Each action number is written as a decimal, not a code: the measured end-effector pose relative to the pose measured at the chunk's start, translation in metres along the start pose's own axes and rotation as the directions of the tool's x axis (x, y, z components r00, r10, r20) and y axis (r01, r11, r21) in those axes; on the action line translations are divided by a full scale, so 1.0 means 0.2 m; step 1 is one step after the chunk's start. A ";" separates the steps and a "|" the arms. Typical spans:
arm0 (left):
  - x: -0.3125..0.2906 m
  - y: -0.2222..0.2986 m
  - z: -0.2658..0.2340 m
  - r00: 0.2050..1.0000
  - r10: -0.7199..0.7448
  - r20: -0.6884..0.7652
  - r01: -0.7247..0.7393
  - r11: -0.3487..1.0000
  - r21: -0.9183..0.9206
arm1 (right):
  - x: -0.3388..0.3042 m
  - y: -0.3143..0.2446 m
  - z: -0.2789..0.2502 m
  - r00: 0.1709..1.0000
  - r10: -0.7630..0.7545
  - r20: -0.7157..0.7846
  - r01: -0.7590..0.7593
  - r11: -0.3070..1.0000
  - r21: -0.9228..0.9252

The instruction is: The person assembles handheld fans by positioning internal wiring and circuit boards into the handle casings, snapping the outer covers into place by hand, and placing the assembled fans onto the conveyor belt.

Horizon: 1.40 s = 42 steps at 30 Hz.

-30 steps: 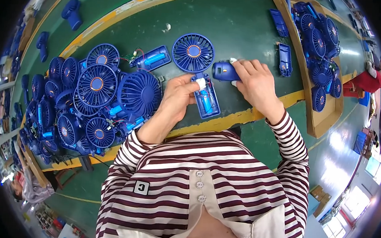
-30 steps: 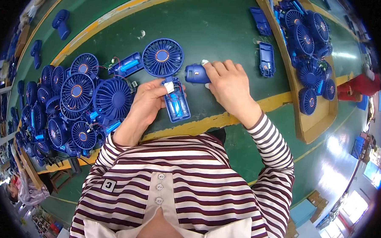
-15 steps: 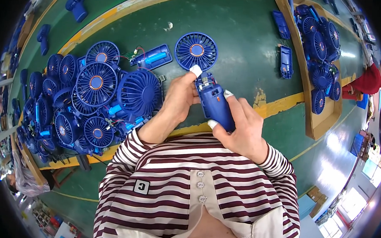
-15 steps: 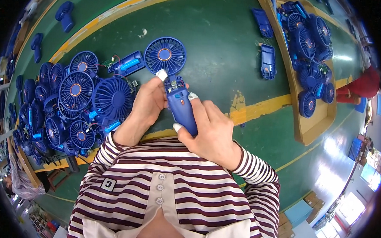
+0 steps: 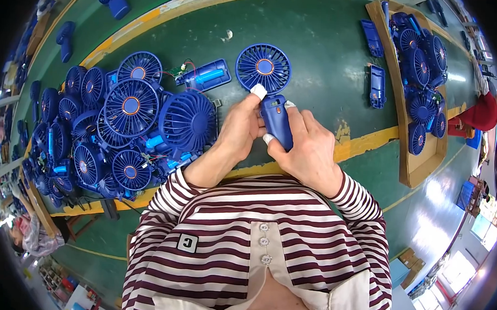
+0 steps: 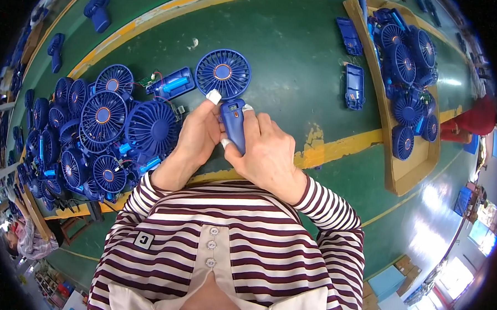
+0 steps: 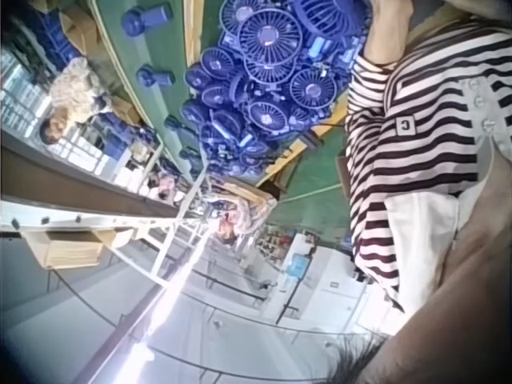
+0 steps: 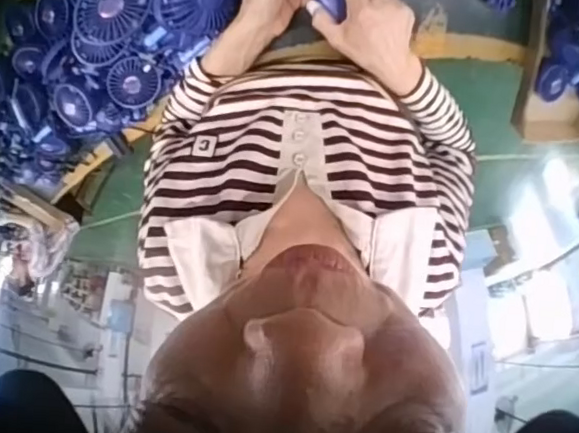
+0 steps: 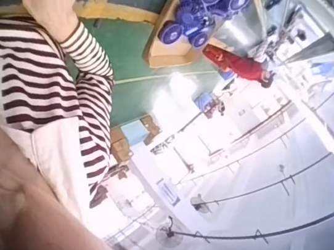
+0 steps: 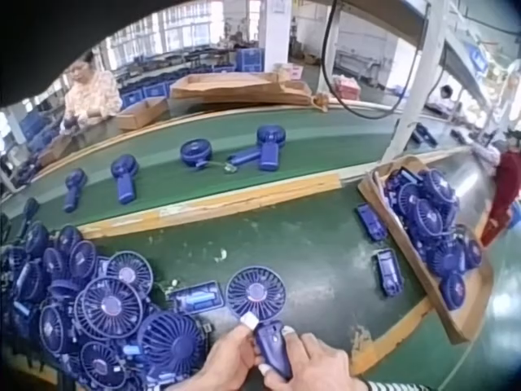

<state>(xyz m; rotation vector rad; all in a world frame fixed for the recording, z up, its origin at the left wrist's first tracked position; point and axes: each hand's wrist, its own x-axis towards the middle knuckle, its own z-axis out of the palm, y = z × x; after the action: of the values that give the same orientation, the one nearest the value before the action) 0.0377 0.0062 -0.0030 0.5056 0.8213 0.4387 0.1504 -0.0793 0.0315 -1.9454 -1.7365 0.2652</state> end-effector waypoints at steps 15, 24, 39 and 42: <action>0.01 0.00 0.04 0.997 -0.024 -0.070 0.032 0.994 0.106 | -0.01 0.01 -0.02 0.993 -0.108 0.039 0.112 0.986 -0.125; 0.02 0.00 0.03 0.984 0.163 0.067 -0.165 0.986 0.029 | -0.03 0.09 0.00 0.959 0.267 0.090 -0.282 0.899 0.336; -0.01 -0.02 0.04 0.948 0.221 0.230 -0.218 0.975 -0.041 | 0.00 0.08 0.00 0.840 0.294 0.456 -0.542 0.471 0.695; -0.03 -0.03 0.04 0.927 0.249 0.280 -0.256 0.967 -0.011 | -0.02 0.07 0.00 0.843 0.290 0.454 -0.538 0.436 0.721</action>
<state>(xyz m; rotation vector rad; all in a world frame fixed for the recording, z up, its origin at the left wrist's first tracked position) 0.0420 -0.0039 0.0007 0.6842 0.4904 0.5798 0.1626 -0.0829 0.0229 -1.5495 -0.8586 1.3418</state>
